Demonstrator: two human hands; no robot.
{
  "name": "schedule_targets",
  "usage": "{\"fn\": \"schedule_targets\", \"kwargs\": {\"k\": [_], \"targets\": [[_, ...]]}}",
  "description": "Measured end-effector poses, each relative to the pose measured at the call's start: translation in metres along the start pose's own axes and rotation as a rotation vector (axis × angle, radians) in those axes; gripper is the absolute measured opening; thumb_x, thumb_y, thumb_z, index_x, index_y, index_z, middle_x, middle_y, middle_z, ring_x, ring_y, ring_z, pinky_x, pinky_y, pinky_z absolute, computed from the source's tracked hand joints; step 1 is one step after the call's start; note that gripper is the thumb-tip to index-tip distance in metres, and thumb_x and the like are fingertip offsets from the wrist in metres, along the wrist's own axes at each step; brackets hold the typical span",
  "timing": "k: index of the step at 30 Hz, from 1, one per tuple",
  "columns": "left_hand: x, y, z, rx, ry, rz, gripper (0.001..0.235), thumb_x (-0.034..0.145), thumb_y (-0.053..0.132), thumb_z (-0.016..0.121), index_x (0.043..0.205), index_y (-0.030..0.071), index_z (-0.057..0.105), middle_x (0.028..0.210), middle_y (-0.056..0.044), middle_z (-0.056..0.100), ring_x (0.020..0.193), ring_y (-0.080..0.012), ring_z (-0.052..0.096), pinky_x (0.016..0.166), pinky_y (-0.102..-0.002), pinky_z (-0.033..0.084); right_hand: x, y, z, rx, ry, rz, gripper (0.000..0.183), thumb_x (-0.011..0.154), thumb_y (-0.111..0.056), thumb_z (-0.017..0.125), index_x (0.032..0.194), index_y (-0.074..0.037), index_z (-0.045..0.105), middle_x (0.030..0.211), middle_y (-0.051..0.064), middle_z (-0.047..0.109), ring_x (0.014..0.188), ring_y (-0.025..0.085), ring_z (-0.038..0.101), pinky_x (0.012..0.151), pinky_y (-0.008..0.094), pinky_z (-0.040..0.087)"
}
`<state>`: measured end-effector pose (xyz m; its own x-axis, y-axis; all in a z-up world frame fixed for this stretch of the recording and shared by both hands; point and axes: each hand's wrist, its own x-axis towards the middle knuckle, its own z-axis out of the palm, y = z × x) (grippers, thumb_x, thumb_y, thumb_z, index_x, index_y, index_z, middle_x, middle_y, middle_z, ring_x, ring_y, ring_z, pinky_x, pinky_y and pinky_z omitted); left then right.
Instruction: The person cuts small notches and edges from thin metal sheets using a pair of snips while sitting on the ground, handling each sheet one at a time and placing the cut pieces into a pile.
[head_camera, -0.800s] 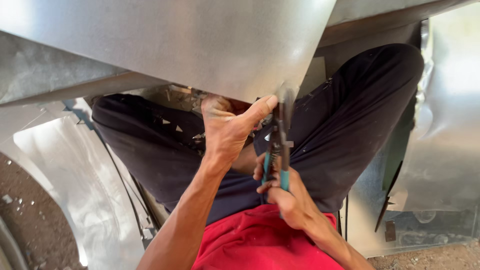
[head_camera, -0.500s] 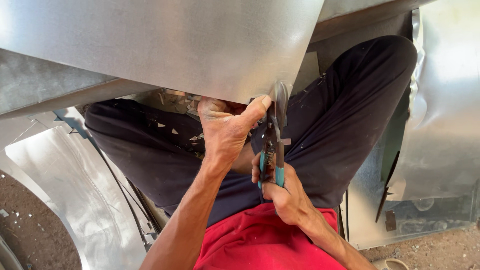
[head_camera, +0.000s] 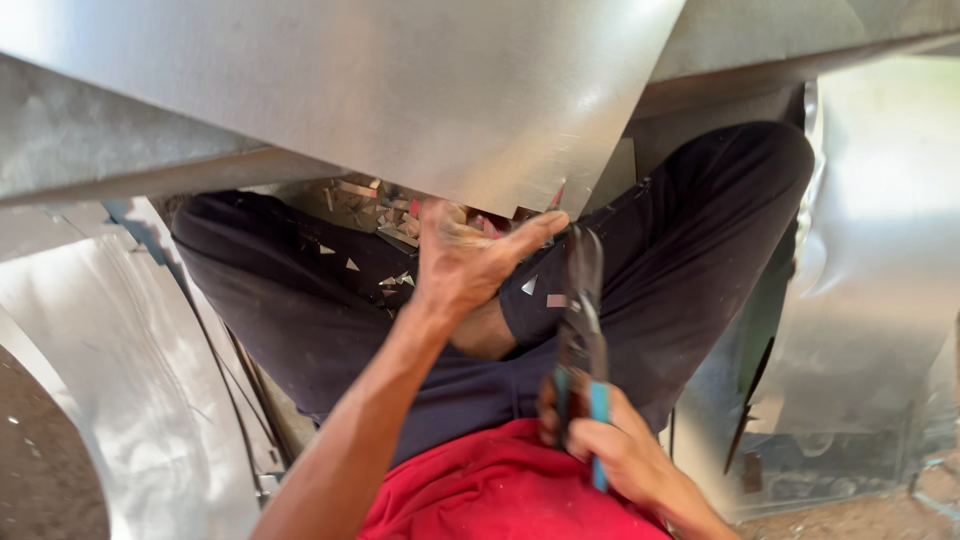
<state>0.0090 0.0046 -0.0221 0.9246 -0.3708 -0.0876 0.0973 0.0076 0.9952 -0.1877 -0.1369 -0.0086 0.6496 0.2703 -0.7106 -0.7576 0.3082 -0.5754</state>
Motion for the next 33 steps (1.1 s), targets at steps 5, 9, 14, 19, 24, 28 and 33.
{"fn": "schedule_targets", "kwargs": {"k": [5, 9, 14, 19, 24, 28, 33], "targets": [[0.007, -0.051, -0.026, 0.387, 0.038, 0.225, 0.007, 0.094, 0.004, 0.076, 0.099, 0.007, 0.079, 0.082, -0.007, 0.078, 0.065, -0.0156, 0.069, 0.058, -0.03, 0.054, -0.03, -0.006, -0.061, -0.321, 0.142, 0.18, 0.047, 0.067, -0.01, 0.053, 0.112, -0.002, 0.06, 0.09, 0.01, 0.068, 0.082, 0.02, 0.066, 0.068, 0.031, 0.051], [0.006, -0.077, -0.007, 0.528, 0.003, 0.2, 0.02, 0.093, 0.007, 0.079, 0.112, 0.003, 0.073, 0.101, -0.014, 0.077, 0.088, -0.0196, 0.07, 0.077, -0.033, 0.057, -0.04, -0.049, -0.1, -0.833, 0.197, 0.125, 0.054, 0.069, -0.011, 0.055, 0.122, -0.003, 0.06, 0.102, 0.01, 0.068, 0.096, 0.021, 0.07, 0.088, 0.032, 0.053], [-0.022, -0.069, 0.019, -0.024, 0.118, -0.053, 0.03, 0.087, 0.014, 0.083, 0.111, 0.002, 0.07, 0.102, -0.011, 0.074, 0.09, -0.0124, 0.069, 0.078, -0.031, 0.057, -0.034, -0.112, -0.124, -1.214, 0.175, 0.328, 0.06, 0.07, -0.02, 0.063, 0.13, -0.01, 0.058, 0.106, 0.008, 0.067, 0.1, 0.023, 0.063, 0.089, 0.036, 0.053], [-0.042, -0.038, 0.046, -0.172, 0.33, -0.151, 0.024, 0.087, 0.015, 0.082, 0.106, 0.003, 0.074, 0.085, -0.004, 0.077, 0.074, -0.0074, 0.068, 0.073, -0.025, 0.055, -0.003, -0.149, -0.124, -1.315, 0.173, 0.486, 0.057, 0.071, -0.019, 0.063, 0.127, -0.01, 0.06, 0.108, 0.011, 0.067, 0.1, 0.026, 0.064, 0.091, 0.041, 0.051], [-0.041, -0.025, 0.055, -0.171, 0.425, -0.1, 0.018, 0.091, 0.012, 0.08, 0.104, 0.003, 0.074, 0.082, -0.002, 0.076, 0.072, -0.0068, 0.066, 0.069, -0.024, 0.053, 0.017, -0.163, -0.118, -1.426, 0.09, 0.436, 0.052, 0.073, -0.021, 0.061, 0.123, -0.007, 0.062, 0.105, 0.011, 0.068, 0.091, 0.026, 0.065, 0.084, 0.041, 0.054], [-0.04, -0.034, 0.064, -0.247, 0.454, -0.068, 0.025, 0.089, 0.009, 0.078, 0.111, 0.002, 0.07, 0.086, -0.001, 0.074, 0.076, -0.0067, 0.067, 0.073, -0.023, 0.053, 0.025, -0.169, -0.123, -1.448, 0.059, 0.33, 0.046, 0.072, -0.023, 0.061, 0.115, -0.007, 0.067, 0.092, 0.01, 0.067, 0.081, 0.024, 0.064, 0.076, 0.041, 0.053], [-0.04, -0.025, 0.059, -0.435, 0.387, -0.157, 0.031, 0.086, 0.01, 0.081, 0.114, 0.003, 0.07, 0.084, -0.004, 0.072, 0.074, -0.008, 0.063, 0.069, -0.024, 0.05, 0.026, -0.157, -0.145, -1.734, 0.028, 0.24, 0.019, 0.086, -0.02, 0.06, 0.097, -0.004, 0.064, 0.067, 0.013, 0.053, 0.064, 0.026, 0.05, 0.065, 0.044, 0.044]]}}
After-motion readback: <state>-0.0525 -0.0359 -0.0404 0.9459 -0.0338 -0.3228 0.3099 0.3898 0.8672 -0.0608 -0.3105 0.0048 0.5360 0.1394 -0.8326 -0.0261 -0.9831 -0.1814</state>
